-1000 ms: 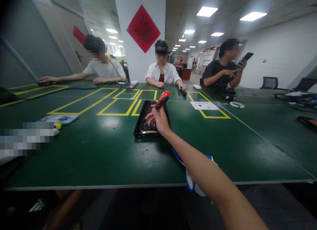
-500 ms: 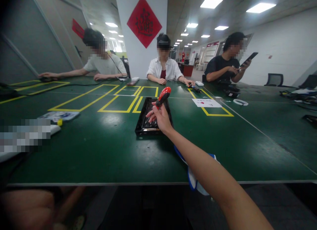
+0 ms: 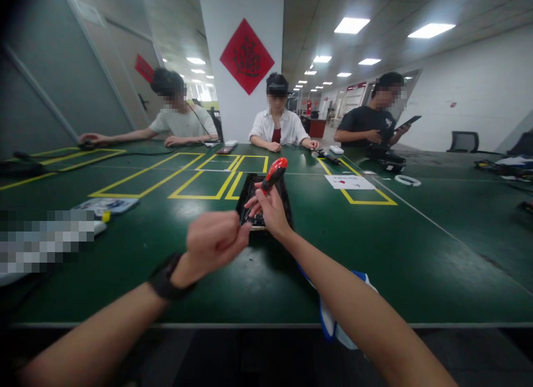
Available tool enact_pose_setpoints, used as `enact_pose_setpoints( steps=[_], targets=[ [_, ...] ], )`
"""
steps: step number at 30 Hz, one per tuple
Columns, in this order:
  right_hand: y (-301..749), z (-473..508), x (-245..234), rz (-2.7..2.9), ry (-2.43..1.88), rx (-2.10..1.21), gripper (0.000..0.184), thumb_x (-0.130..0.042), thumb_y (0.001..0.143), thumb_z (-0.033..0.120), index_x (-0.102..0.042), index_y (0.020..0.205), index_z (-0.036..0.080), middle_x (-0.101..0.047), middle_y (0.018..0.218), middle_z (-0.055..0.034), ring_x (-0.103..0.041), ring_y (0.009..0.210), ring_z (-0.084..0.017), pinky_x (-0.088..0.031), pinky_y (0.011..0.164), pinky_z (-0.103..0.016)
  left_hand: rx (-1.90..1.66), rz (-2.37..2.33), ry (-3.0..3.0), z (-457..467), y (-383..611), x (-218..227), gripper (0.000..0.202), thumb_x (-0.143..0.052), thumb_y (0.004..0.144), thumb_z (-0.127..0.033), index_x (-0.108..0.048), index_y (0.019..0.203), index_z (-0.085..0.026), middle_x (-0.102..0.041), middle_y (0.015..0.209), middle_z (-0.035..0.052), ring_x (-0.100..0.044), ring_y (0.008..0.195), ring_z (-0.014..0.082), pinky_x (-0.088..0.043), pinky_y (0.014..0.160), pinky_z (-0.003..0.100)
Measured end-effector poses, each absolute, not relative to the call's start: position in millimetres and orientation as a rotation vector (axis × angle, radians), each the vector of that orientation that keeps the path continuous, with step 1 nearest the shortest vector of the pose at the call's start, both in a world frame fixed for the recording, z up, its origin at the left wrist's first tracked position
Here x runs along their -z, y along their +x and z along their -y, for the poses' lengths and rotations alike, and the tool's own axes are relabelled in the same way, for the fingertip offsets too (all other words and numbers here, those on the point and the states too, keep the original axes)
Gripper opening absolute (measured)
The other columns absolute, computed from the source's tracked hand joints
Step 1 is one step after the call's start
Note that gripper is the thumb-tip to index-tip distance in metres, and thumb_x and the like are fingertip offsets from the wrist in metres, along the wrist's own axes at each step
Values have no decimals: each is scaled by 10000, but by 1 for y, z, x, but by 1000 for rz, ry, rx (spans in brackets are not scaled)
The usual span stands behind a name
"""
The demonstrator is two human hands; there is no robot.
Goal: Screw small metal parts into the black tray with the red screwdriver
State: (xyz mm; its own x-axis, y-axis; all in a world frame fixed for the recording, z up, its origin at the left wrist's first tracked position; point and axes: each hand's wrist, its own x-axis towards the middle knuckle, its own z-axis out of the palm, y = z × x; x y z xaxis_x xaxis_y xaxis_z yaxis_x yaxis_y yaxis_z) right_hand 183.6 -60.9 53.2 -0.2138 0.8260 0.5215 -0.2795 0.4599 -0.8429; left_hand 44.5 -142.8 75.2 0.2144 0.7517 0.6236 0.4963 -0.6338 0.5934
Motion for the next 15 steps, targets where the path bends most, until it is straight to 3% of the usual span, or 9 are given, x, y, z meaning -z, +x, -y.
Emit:
enact_pose_setpoints(
  steps=[2, 4, 8, 15],
  targets=[
    [183, 62, -54, 1435, -521, -1090, 324, -471, 845, 455, -424, 1056, 214, -629, 671, 35, -548, 459, -67, -410, 458, -183, -1527, -1226, 2202, 108, 36, -78, 378, -536, 803, -420, -410, 539, -179, -384, 518, -21, -384, 517, 97, -312, 500, 245],
    [182, 62, -56, 1435, -525, -1089, 324, -466, 845, 461, -422, 1051, 214, -629, 662, 37, -539, 436, -67, -408, 446, -184, -1585, -1222, 2115, 75, 26, -73, 349, -516, 808, -446, -429, 604, -176, -398, 560, -27, -372, 538, 94, -313, 515, 232],
    [181, 60, -56, 1423, -537, -1086, 325, -469, 841, 471, -418, 1039, 219, -631, 658, 33, -546, 437, -72, -414, 445, -187, -1274, -1035, 1990, 47, 12, -49, 344, -434, 841, -488, -530, 795, -160, -493, 639, -16, -445, 563, 95, -359, 534, 218],
    [178, 56, -51, 1439, -536, -1086, 338, -498, 826, 475, -424, 1034, 218, -613, 632, 45, -507, 407, -62, -408, 427, -186, -1192, -965, 2045, 60, 21, -40, 333, -646, 708, -448, -600, 798, -131, -521, 603, -25, -405, 530, 70, -318, 511, 200]
  ],
)
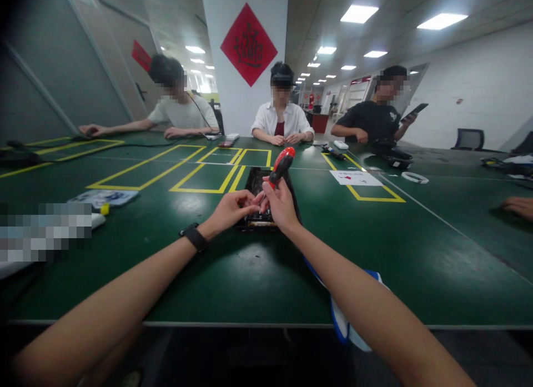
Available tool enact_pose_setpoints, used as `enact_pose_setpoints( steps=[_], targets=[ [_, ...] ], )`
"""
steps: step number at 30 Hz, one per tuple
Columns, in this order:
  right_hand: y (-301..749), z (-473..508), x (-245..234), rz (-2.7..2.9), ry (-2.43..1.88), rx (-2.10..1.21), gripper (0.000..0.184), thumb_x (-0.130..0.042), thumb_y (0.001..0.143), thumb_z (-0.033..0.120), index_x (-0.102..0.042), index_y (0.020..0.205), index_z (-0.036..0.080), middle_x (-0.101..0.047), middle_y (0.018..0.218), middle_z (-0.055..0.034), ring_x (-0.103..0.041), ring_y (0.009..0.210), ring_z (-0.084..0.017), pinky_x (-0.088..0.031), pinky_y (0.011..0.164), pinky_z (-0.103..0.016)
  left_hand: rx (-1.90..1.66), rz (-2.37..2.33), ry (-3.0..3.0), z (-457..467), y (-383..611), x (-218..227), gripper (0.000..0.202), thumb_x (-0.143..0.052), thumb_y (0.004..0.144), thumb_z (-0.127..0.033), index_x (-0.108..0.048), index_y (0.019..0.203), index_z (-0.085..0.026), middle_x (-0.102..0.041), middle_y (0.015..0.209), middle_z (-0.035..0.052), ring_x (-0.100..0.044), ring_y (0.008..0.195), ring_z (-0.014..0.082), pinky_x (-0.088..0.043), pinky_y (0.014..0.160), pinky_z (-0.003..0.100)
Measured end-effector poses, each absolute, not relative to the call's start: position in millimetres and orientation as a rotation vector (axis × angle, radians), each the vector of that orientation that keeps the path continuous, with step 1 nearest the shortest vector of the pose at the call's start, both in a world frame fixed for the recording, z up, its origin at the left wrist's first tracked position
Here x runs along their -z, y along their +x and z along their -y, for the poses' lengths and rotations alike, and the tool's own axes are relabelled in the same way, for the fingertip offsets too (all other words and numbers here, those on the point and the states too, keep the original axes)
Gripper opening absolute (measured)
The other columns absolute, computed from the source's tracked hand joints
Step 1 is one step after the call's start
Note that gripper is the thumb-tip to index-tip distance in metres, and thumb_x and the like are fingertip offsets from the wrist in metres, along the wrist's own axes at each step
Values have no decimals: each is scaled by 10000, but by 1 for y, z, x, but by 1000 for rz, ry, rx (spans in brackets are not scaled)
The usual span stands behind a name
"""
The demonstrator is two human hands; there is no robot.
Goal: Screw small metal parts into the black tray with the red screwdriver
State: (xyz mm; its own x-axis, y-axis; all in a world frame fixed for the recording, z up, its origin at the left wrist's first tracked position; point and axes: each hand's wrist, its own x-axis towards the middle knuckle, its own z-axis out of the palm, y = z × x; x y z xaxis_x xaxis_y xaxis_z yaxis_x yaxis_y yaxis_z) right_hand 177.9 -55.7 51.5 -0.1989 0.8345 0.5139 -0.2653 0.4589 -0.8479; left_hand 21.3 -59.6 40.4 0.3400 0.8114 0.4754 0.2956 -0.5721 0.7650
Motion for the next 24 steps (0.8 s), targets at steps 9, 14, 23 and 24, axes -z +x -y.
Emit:
enact_pose_setpoints(
  steps=[9, 14, 23, 24],
  targets=[
    [171, 55, -50, 1443, -544, -1081, 347, -500, 823, 476, -428, 1042, 217, -623, 646, 39, -526, 425, -66, -409, 432, -180, -1142, -981, 2002, 56, 17, -35, 341, -678, 665, -446, -582, 684, -119, -516, 570, -24, -416, 524, 69, -327, 505, 198],
    [172, 55, -48, 1430, -540, -1141, 356, -456, 840, 486, -426, 1064, 210, -639, 714, 19, -552, 453, -79, -435, 438, -201, -1087, -894, 2026, 53, 16, -31, 343, -579, 758, -446, -640, 764, -109, -597, 667, 26, -488, 592, 102, -365, 568, 223],
    [174, 57, -47, 1470, -500, -1084, 327, -422, 860, 486, -420, 1048, 219, -614, 685, 36, -535, 446, -68, -416, 464, -196, -1191, -1077, 2214, 58, 20, -34, 306, -650, 704, -428, -550, 706, -139, -469, 577, -40, -392, 531, 77, -304, 513, 207],
    [174, 57, -46, 1478, -498, -1079, 329, -422, 859, 489, -418, 1046, 219, -613, 680, 38, -530, 443, -66, -414, 464, -195, -1186, -1100, 2239, 57, 19, -34, 303, -640, 714, -428, -554, 699, -137, -468, 576, -39, -388, 530, 78, -296, 510, 209]
  ],
)
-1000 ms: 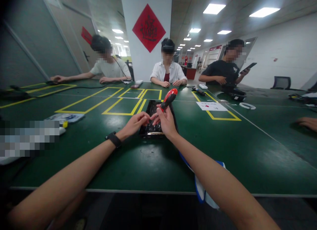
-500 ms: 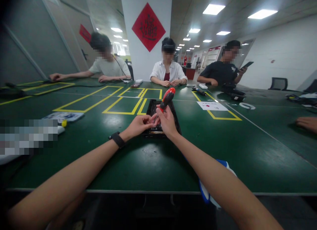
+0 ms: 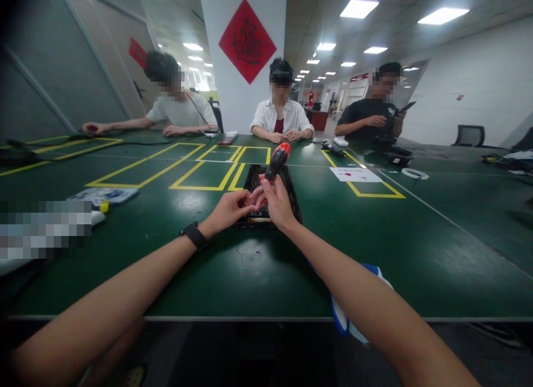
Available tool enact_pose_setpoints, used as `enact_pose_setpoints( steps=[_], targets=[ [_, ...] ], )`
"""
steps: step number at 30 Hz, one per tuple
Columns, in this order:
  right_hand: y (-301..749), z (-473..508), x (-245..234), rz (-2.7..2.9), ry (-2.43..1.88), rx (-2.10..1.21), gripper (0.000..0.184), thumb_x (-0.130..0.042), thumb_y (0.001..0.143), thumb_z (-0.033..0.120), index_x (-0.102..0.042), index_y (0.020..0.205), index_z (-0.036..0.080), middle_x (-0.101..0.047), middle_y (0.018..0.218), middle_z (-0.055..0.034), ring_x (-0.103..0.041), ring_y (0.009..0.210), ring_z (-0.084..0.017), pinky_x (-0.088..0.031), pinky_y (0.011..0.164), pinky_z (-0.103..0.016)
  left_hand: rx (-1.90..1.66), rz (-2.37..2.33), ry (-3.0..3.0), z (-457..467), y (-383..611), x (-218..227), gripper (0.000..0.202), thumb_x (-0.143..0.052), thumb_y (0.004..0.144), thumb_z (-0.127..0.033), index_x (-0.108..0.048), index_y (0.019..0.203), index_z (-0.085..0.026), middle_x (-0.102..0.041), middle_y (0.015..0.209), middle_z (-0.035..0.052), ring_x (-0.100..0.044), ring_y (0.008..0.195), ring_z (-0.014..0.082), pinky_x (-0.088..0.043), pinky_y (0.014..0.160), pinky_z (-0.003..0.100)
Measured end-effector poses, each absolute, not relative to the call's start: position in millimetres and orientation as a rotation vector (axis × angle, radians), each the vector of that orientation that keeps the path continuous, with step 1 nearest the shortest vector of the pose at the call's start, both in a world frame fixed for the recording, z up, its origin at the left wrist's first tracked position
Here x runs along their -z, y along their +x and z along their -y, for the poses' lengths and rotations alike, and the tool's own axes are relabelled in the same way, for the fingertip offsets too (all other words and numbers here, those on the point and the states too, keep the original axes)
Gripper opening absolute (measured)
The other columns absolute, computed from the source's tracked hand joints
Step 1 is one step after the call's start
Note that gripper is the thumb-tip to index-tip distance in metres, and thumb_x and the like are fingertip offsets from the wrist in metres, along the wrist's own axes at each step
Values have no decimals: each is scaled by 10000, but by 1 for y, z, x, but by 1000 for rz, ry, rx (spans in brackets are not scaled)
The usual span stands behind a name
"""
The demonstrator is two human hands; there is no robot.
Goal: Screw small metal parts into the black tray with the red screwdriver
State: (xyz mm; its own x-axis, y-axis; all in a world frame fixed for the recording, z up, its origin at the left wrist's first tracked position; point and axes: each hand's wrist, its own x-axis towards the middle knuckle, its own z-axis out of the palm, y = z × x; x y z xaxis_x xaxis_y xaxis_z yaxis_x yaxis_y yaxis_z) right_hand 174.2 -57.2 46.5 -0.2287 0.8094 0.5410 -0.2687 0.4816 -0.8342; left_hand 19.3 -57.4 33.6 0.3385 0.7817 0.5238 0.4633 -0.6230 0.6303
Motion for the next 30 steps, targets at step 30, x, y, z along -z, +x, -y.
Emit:
enact_pose_setpoints(
  steps=[30],
  targets=[
    [182, 53, -47, 1471, -492, -1137, 320, -407, 870, 486, -436, 1015, 202, -608, 648, 36, -539, 448, -69, -415, 472, -193, -1185, -1129, 2403, 58, 21, -32, 247, -607, 760, -391, -571, 759, -147, -526, 596, -28, -449, 531, 87, -331, 528, 207]
  ],
)
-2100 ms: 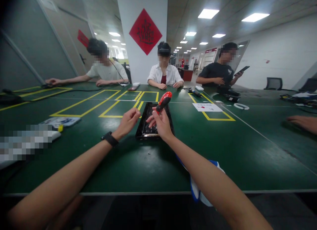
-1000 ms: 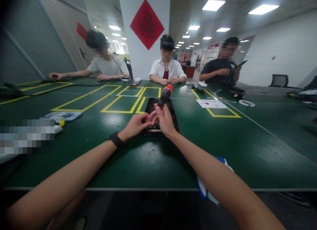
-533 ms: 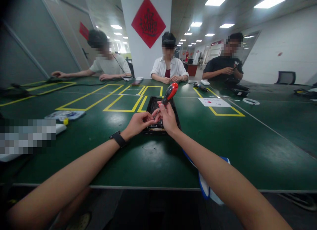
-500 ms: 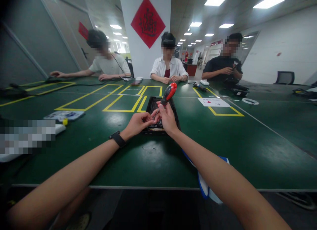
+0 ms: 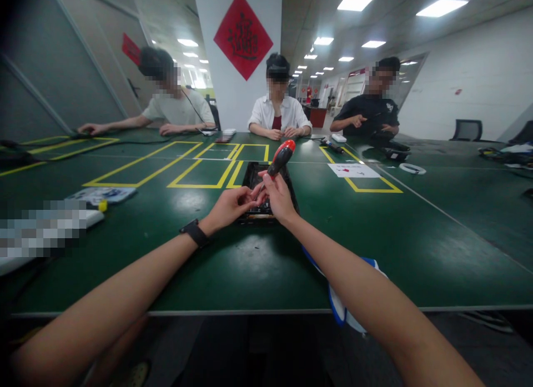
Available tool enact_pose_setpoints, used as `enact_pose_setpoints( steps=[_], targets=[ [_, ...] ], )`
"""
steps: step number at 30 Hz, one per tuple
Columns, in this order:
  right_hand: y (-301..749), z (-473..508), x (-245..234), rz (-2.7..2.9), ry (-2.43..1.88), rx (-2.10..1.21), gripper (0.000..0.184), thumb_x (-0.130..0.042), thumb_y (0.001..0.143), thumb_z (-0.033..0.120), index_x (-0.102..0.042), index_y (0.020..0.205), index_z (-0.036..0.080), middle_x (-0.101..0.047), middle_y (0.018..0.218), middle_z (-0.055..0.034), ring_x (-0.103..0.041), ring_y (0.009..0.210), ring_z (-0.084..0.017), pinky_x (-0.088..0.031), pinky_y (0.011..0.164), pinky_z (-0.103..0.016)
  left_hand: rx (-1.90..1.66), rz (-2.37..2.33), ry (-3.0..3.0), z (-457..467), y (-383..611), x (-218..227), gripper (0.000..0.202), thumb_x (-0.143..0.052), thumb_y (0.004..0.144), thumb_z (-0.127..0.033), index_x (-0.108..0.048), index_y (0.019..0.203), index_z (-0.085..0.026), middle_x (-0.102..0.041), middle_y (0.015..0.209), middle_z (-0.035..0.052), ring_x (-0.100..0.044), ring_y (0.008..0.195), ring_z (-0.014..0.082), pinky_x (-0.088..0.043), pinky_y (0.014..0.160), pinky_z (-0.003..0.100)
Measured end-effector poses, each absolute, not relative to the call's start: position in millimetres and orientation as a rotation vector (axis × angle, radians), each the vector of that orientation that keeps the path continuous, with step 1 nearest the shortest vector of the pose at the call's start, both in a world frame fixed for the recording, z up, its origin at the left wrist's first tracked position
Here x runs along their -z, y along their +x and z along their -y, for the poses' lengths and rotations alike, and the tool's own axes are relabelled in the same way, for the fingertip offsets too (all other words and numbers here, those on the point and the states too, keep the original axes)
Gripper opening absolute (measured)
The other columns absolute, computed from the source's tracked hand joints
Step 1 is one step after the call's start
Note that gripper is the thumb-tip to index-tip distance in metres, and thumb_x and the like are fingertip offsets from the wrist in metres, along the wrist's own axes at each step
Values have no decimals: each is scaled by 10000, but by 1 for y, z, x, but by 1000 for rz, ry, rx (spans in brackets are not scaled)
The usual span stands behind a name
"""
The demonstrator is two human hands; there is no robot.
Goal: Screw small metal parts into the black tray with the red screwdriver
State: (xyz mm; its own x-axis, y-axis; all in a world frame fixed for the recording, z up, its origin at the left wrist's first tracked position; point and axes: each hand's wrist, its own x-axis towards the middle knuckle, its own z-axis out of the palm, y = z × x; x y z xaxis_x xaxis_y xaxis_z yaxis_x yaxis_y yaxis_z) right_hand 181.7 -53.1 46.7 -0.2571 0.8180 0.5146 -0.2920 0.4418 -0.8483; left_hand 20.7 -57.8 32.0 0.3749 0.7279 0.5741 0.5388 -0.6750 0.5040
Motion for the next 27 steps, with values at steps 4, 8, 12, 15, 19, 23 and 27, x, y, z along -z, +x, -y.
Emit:
enact_pose_setpoints(
  steps=[4, 8, 12, 15, 19, 23, 27],
  targets=[
    [183, 51, -46, 1474, -506, -1173, 342, -402, 870, 489, -428, 1058, 205, -620, 672, 26, -548, 461, -73, -429, 480, -201, -1164, -1103, 2404, 58, 18, -33, 220, -571, 791, -354, -616, 753, -142, -559, 606, -17, -472, 551, 93, -342, 548, 211],
    [183, 49, -45, 1480, -510, -1194, 361, -413, 866, 483, -412, 1108, 215, -621, 699, 27, -554, 475, -73, -444, 484, -201, -1181, -983, 2297, 61, 19, -34, 204, -508, 831, -298, -639, 862, -144, -637, 734, 10, -561, 673, 117, -406, 646, 222],
    [182, 50, -47, 1461, -492, -1187, 339, -421, 868, 469, -423, 1089, 212, -613, 676, 31, -548, 467, -70, -436, 480, -195, -1211, -971, 2175, 62, 22, -34, 243, -594, 775, -352, -606, 885, -136, -624, 720, 9, -541, 626, 102, -416, 610, 211],
    [183, 52, -48, 1447, -502, -1186, 339, -427, 865, 469, -426, 1084, 211, -612, 671, 32, -550, 465, -71, -426, 476, -193, -1211, -1012, 2126, 60, 22, -31, 287, -638, 731, -398, -603, 822, -128, -583, 650, -4, -480, 559, 84, -388, 552, 201],
    [184, 51, -46, 1461, -500, -1185, 360, -444, 854, 476, -422, 1103, 216, -615, 686, 31, -547, 468, -69, -438, 490, -198, -1183, -1025, 2143, 57, 19, -28, 300, -607, 753, -417, -630, 799, -121, -573, 628, 2, -457, 541, 84, -367, 535, 206],
    [185, 47, -44, 1455, -485, -1222, 370, -426, 859, 483, -415, 1118, 220, -618, 701, 27, -551, 472, -73, -441, 486, -200, -1155, -1023, 2179, 58, 17, -28, 294, -540, 805, -394, -646, 842, -123, -629, 728, 31, -505, 607, 103, -394, 593, 225],
    [186, 45, -43, 1428, -492, -1242, 364, -417, 861, 485, -417, 1109, 218, -620, 703, 25, -555, 477, -74, -442, 489, -201, -1161, -1019, 2188, 59, 17, -29, 300, -518, 819, -401, -640, 857, -131, -630, 759, 32, -508, 637, 107, -398, 617, 228]
  ],
)
